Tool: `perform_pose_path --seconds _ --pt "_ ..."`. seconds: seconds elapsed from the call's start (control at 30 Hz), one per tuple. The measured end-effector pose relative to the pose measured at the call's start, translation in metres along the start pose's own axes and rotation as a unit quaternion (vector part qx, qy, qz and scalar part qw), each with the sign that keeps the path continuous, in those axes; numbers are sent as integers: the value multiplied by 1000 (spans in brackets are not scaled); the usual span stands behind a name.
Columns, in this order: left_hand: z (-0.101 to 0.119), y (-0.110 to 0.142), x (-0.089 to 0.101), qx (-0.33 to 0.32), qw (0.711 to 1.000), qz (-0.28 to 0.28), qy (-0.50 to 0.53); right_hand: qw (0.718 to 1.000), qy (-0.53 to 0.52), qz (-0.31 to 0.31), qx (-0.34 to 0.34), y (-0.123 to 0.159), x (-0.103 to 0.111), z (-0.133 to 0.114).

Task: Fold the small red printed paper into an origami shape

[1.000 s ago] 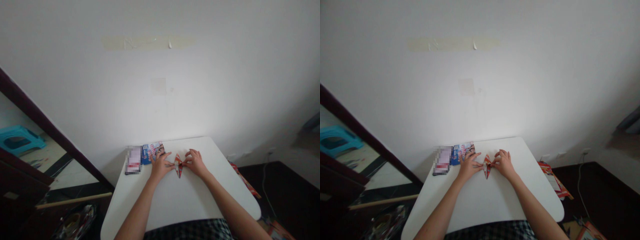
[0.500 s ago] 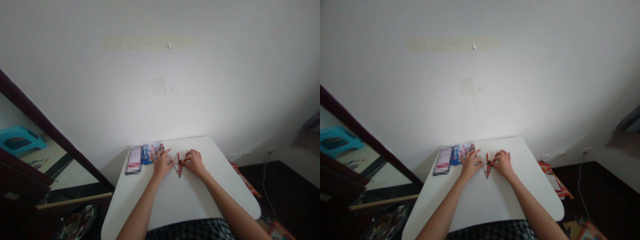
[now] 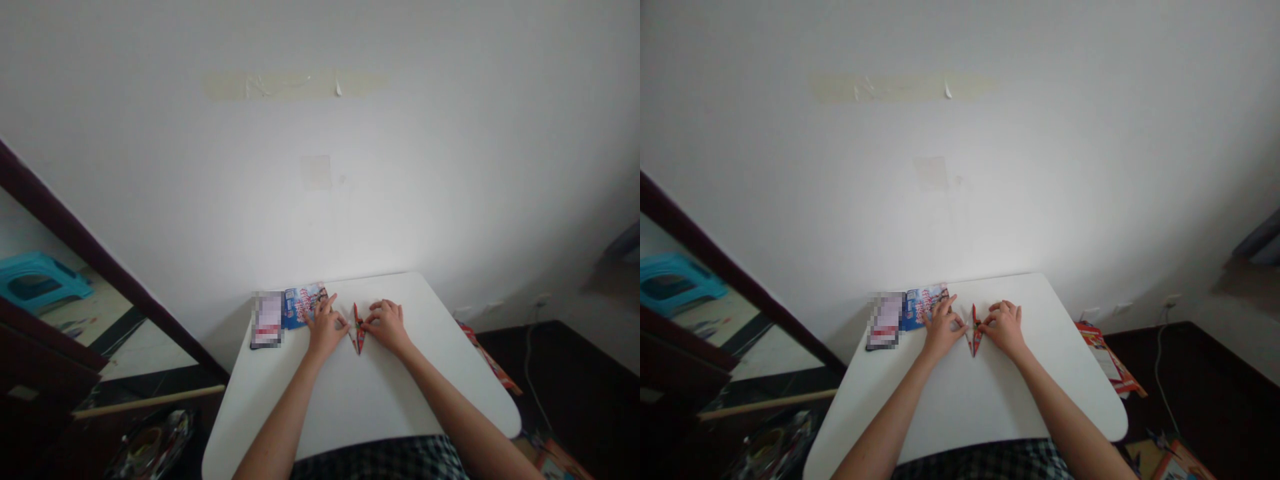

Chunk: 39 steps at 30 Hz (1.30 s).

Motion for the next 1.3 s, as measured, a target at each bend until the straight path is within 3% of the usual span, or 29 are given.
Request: perform_pose_path --seconds 0.67,1.3 --pt "2 7 -1 -33 998 2 -44 1000 24 -7 -2 4 5 -9" --pt "-1 0 -7 -14 998 -12 -61 998 47 -36 15 5 3 -12"
Point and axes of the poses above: each hand's wrist, its own y-axis away from the middle knuckle, its own x-axis out of the back of the hand, z = x × y, the point moved 8 cm from there along -y, towards the middle knuckle, and after that the axes turned 14 degrees about x, right-handed, at the moved point
